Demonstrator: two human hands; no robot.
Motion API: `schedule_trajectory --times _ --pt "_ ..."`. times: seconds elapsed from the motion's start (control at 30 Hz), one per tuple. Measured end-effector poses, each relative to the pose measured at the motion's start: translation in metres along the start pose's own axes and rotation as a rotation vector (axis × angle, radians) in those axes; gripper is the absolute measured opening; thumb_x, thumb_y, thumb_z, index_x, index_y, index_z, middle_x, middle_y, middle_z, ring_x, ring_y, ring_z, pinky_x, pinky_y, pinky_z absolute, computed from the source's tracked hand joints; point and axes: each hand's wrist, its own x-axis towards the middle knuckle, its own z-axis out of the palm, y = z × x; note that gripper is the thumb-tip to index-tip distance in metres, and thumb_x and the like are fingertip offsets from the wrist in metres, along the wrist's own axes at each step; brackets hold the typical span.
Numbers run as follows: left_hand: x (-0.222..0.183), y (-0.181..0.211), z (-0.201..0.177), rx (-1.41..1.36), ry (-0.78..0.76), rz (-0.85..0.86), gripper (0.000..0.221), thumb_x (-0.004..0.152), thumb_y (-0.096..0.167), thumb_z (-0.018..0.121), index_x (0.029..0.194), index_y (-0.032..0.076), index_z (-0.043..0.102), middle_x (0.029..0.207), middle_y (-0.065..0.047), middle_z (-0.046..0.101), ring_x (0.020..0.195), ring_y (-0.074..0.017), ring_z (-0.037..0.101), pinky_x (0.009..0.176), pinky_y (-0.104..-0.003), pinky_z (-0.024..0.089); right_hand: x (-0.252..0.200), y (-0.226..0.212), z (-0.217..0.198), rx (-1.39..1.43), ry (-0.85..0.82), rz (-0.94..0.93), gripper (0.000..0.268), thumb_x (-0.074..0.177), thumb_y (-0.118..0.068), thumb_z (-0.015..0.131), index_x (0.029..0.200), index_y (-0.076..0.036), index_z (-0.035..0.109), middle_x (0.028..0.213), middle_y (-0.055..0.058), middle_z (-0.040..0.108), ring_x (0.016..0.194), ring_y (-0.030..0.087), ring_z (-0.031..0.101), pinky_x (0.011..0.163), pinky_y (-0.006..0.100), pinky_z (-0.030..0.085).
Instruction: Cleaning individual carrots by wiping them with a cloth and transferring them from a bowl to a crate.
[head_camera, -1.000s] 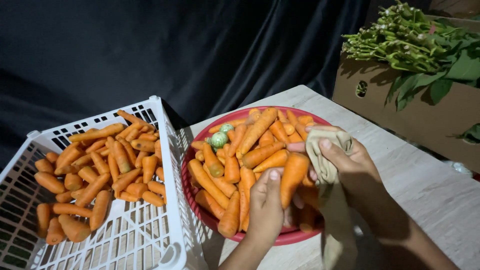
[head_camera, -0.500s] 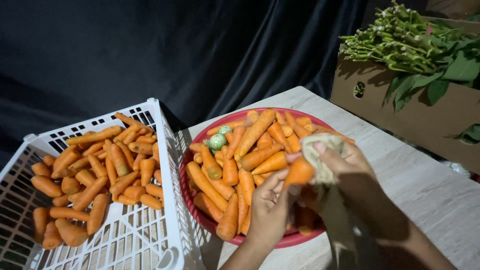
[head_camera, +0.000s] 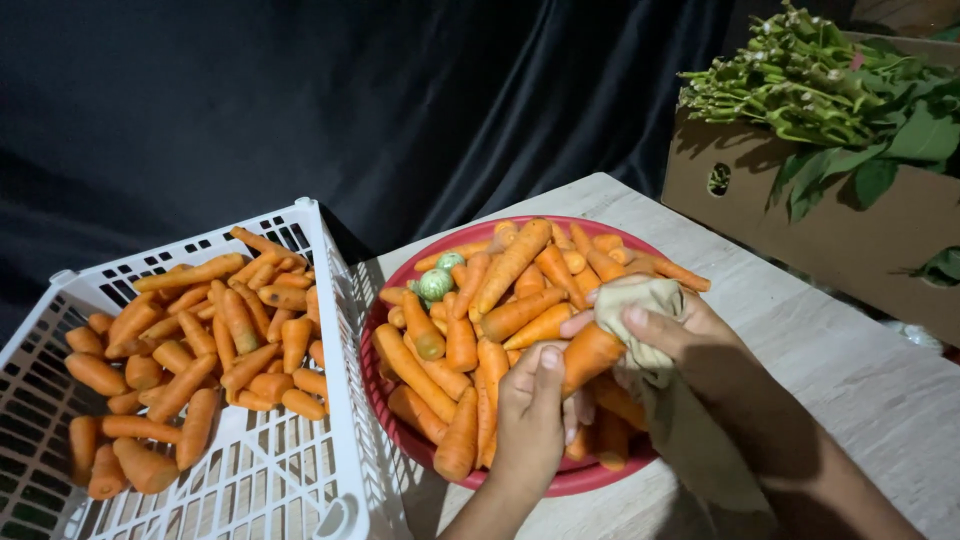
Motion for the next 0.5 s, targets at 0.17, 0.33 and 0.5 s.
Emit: schedule_trajectory --times 0.17,0.33,0.5 --pt "0.002 -0.020 -0.002 -0.004 -0.003 0.020 0.047 0.099 0.044 0.055 0.113 0.002 0.072 0.042 -0.006 0.050 0.034 -0.0106 0.044 0.038 -0.025 0.037 0.018 0.015 -0.038 -0.251 -0.067 -0.154 0.023 0.089 -0.017 0.068 0.109 -0.005 0.070 0.097 0.023 0.085 0.098 0.030 0.081 0.088 0.039 0.061" --pt "0.001 -0.038 0.002 -0.096 -0.101 0.132 0.016 0.105 0.004 0.051 0.111 0.001 0.065 0.135 -0.012 0.072 0.068 -0.0070 0.063 0.057 -0.023 0.053 0.013 0.004 -0.040 -0.322 0.072 -0.058 0.019 0.089 -0.010 0.069 0.086 0.006 0.077 0.093 0.012 0.072 0.089 0.023 0.069 0.086 0.030 0.051" --pt "-0.007 -0.025 0.005 -0.049 -0.152 0.234 0.022 0.102 -0.002 0.055 0.120 0.003 0.067 0.132 -0.013 0.071 0.115 -0.0179 0.069 0.086 -0.029 0.056 0.026 0.015 -0.073 -0.348 0.061 0.073 0.025 0.087 -0.007 0.070 0.109 0.005 0.077 0.092 0.018 0.081 0.095 0.026 0.072 0.096 0.036 0.052"
